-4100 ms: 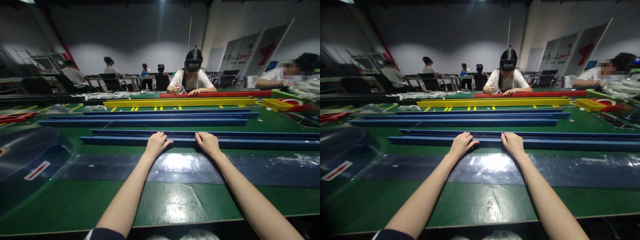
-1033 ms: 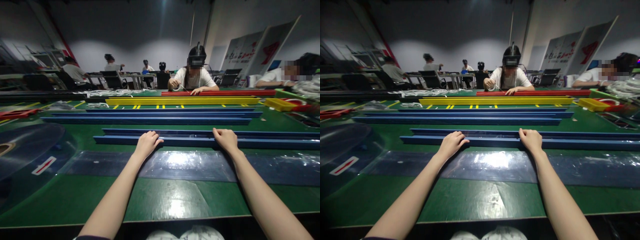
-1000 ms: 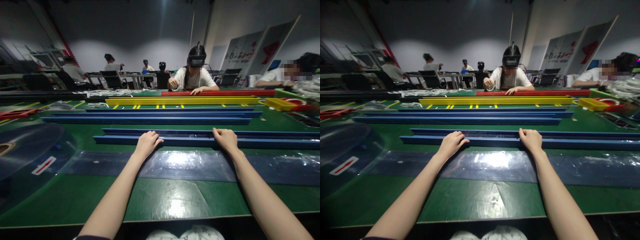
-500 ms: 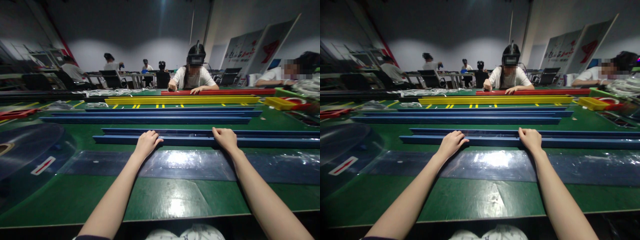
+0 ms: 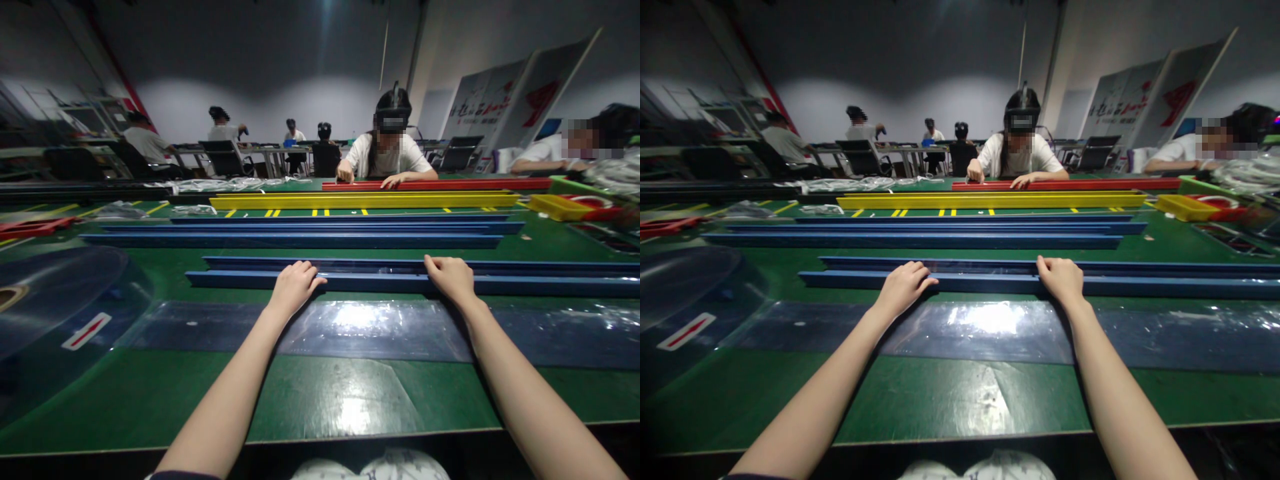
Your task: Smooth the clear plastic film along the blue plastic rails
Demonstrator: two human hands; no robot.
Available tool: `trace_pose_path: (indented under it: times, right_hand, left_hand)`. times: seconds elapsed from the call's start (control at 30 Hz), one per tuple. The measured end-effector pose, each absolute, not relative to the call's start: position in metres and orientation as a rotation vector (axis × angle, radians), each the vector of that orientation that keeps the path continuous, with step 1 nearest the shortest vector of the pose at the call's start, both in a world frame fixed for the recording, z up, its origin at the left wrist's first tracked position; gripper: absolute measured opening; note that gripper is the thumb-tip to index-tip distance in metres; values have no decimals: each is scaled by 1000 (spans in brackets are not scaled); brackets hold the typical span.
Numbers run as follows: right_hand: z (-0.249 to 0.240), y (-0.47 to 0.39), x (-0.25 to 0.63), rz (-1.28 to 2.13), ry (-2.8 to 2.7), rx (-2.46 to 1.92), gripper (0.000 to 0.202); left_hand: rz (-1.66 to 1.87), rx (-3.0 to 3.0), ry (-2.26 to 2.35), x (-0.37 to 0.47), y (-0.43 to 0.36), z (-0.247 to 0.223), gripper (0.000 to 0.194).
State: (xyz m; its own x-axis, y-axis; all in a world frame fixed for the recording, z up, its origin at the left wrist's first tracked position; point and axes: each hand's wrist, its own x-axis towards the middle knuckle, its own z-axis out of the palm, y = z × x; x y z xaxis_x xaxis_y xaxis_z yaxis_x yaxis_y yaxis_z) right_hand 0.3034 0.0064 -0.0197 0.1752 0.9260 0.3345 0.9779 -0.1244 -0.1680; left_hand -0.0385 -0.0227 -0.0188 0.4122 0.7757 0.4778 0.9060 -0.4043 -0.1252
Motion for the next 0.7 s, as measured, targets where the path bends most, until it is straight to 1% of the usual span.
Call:
trace_pose_path:
  times: [0.3,0.53,0.7]
  right_hand:
    - [-17,6,301,-175,-1810,-2165,50]
    - [-15,6,300,-137,-1809,-2203,51]
    - [-15,7,300,-121,-1814,-2214,51]
  left_hand:
    - [-551,-2354,-1453,-40,-21,-22,31]
    - [-496,-2324,-1446,-39,-21,-22,31]
    - [-528,-2354,-1453,-39,-22,-22,30]
